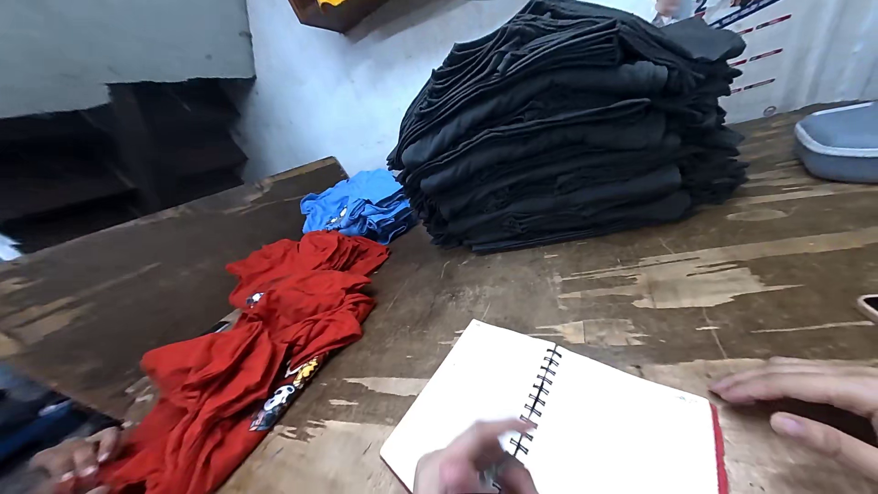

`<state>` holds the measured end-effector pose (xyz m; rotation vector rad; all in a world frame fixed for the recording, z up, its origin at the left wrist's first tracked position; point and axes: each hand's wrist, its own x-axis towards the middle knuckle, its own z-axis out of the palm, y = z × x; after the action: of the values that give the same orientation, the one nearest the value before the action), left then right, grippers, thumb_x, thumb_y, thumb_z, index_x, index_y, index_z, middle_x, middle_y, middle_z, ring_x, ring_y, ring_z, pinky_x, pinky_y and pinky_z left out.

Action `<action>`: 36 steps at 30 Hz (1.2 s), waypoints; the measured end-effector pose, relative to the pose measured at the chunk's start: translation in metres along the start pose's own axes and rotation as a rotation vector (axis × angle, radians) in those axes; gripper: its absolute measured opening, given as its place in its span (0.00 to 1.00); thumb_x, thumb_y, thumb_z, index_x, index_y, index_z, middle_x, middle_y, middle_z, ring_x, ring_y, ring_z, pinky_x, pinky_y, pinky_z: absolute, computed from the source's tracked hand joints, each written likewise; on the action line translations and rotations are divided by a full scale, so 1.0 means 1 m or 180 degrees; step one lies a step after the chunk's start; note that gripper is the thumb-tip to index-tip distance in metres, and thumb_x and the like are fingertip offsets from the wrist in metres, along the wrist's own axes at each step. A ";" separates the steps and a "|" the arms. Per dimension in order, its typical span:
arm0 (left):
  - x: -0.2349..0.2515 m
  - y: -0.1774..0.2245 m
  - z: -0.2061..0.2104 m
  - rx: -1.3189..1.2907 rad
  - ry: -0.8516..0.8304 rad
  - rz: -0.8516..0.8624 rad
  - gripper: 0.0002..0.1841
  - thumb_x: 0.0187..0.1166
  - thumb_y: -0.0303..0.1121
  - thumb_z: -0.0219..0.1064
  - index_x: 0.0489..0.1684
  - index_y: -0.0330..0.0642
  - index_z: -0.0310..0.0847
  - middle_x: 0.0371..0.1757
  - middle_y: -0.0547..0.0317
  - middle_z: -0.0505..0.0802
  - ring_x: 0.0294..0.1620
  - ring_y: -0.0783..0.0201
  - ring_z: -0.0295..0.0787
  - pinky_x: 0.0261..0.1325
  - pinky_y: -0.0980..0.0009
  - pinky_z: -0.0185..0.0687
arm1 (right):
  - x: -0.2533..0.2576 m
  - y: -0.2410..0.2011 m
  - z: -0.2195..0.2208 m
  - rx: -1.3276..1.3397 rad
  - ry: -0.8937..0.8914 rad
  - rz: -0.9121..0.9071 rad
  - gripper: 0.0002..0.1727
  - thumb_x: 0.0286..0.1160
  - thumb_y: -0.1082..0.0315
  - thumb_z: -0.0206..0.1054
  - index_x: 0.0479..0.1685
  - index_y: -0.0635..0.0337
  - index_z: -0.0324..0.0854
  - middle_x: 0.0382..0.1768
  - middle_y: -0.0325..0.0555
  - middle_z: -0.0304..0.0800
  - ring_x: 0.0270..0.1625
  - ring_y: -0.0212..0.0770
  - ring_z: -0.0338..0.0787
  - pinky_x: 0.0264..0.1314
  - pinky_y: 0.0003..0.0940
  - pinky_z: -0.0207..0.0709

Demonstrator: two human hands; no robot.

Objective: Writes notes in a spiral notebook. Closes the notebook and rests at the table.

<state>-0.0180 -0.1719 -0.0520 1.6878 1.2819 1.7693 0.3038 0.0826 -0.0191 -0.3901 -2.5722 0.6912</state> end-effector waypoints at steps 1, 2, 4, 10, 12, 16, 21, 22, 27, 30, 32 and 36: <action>0.017 -0.006 -0.003 -0.0144 0.0001 -0.0129 0.40 0.84 0.70 0.37 0.62 0.41 0.77 0.28 0.58 0.92 0.26 0.66 0.92 0.31 0.66 0.91 | 0.000 -0.003 0.002 -0.0060 0.0032 0.0023 0.28 0.84 0.48 0.61 0.62 0.63 0.89 0.60 0.56 0.93 0.65 0.50 0.91 0.74 0.50 0.80; 0.032 -0.015 -0.004 -0.0273 -0.0042 -0.0185 0.36 0.82 0.71 0.40 0.58 0.46 0.71 0.29 0.62 0.88 0.23 0.70 0.86 0.23 0.72 0.85 | 0.000 -0.005 0.005 -0.0116 0.0071 0.0039 0.31 0.82 0.45 0.62 0.68 0.62 0.86 0.60 0.57 0.92 0.64 0.51 0.90 0.72 0.50 0.81; 0.056 -0.032 -0.007 -0.0395 -0.0275 -0.0238 0.29 0.84 0.69 0.43 0.47 0.52 0.69 0.32 0.67 0.80 0.23 0.76 0.75 0.21 0.80 0.72 | 0.002 -0.010 0.009 -0.0158 0.0106 0.0040 0.37 0.79 0.41 0.65 0.77 0.60 0.79 0.67 0.58 0.88 0.67 0.52 0.88 0.72 0.51 0.80; 0.081 -0.052 0.009 -0.1089 -0.0648 -0.0566 0.20 0.89 0.56 0.53 0.35 0.51 0.73 0.27 0.71 0.80 0.22 0.80 0.70 0.22 0.83 0.64 | 0.003 0.000 0.008 -0.0269 0.0140 0.0054 0.44 0.75 0.34 0.65 0.81 0.59 0.75 0.72 0.57 0.84 0.70 0.50 0.86 0.72 0.50 0.79; 0.079 -0.057 0.013 -0.1095 -0.0649 -0.0483 0.17 0.88 0.52 0.60 0.34 0.51 0.75 0.28 0.70 0.82 0.23 0.80 0.72 0.23 0.84 0.66 | 0.002 0.000 0.008 -0.0263 0.0110 0.0071 0.43 0.75 0.34 0.65 0.80 0.59 0.77 0.70 0.56 0.86 0.69 0.50 0.86 0.73 0.49 0.79; 0.076 -0.060 0.010 -0.0925 -0.0633 -0.0055 0.15 0.78 0.45 0.75 0.34 0.46 0.77 0.33 0.66 0.88 0.27 0.78 0.80 0.29 0.82 0.76 | 0.003 -0.006 0.008 -0.0285 -0.0082 0.0082 0.40 0.74 0.36 0.67 0.76 0.59 0.80 0.70 0.55 0.87 0.73 0.53 0.84 0.80 0.53 0.73; 0.080 -0.059 0.009 -0.0837 -0.0868 0.0052 0.13 0.75 0.38 0.78 0.37 0.41 0.78 0.44 0.59 0.88 0.41 0.72 0.85 0.42 0.77 0.83 | 0.005 -0.023 0.015 -0.0433 -0.0361 -0.0034 0.39 0.73 0.39 0.72 0.80 0.54 0.79 0.72 0.54 0.86 0.77 0.60 0.80 0.82 0.63 0.66; 0.080 -0.060 0.008 -0.0787 -0.0901 -0.0016 0.13 0.75 0.38 0.78 0.36 0.41 0.80 0.47 0.59 0.87 0.44 0.71 0.85 0.44 0.77 0.84 | 0.006 -0.026 0.016 -0.0476 -0.0413 -0.0043 0.39 0.72 0.40 0.72 0.82 0.52 0.77 0.73 0.54 0.86 0.77 0.61 0.80 0.82 0.65 0.66; 0.078 -0.051 0.014 -0.1079 -0.0893 -0.0365 0.15 0.64 0.28 0.84 0.27 0.45 0.77 0.29 0.63 0.89 0.19 0.76 0.83 0.18 0.81 0.79 | 0.005 -0.020 0.020 -0.0440 -0.0406 -0.0049 0.32 0.72 0.43 0.74 0.75 0.46 0.84 0.72 0.53 0.86 0.73 0.60 0.82 0.77 0.65 0.69; 0.075 -0.053 0.019 -0.0623 -0.0860 -0.0199 0.19 0.65 0.29 0.84 0.17 0.47 0.73 0.21 0.71 0.83 0.22 0.81 0.75 0.25 0.84 0.67 | 0.004 -0.018 0.019 -0.0407 -0.0448 -0.0060 0.29 0.73 0.42 0.73 0.70 0.46 0.89 0.71 0.55 0.86 0.72 0.60 0.82 0.75 0.63 0.71; 0.073 -0.055 0.018 -0.0449 -0.0823 -0.0137 0.21 0.70 0.26 0.79 0.14 0.48 0.68 0.19 0.72 0.80 0.21 0.82 0.73 0.25 0.84 0.65 | 0.004 -0.019 0.018 -0.0358 -0.0464 -0.0043 0.29 0.72 0.43 0.73 0.69 0.48 0.89 0.71 0.56 0.85 0.72 0.60 0.82 0.75 0.62 0.71; 0.072 -0.056 0.018 -0.0270 -0.0771 0.0078 0.21 0.71 0.19 0.70 0.12 0.46 0.64 0.19 0.69 0.76 0.24 0.80 0.70 0.27 0.83 0.62 | 0.004 -0.019 0.017 -0.0405 -0.0562 -0.0057 0.30 0.75 0.43 0.71 0.71 0.50 0.88 0.71 0.60 0.84 0.71 0.63 0.81 0.73 0.63 0.70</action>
<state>-0.0336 -0.0802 -0.0574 1.8114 1.0705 1.5521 0.2892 0.0621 -0.0207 -0.3604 -2.7928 0.5805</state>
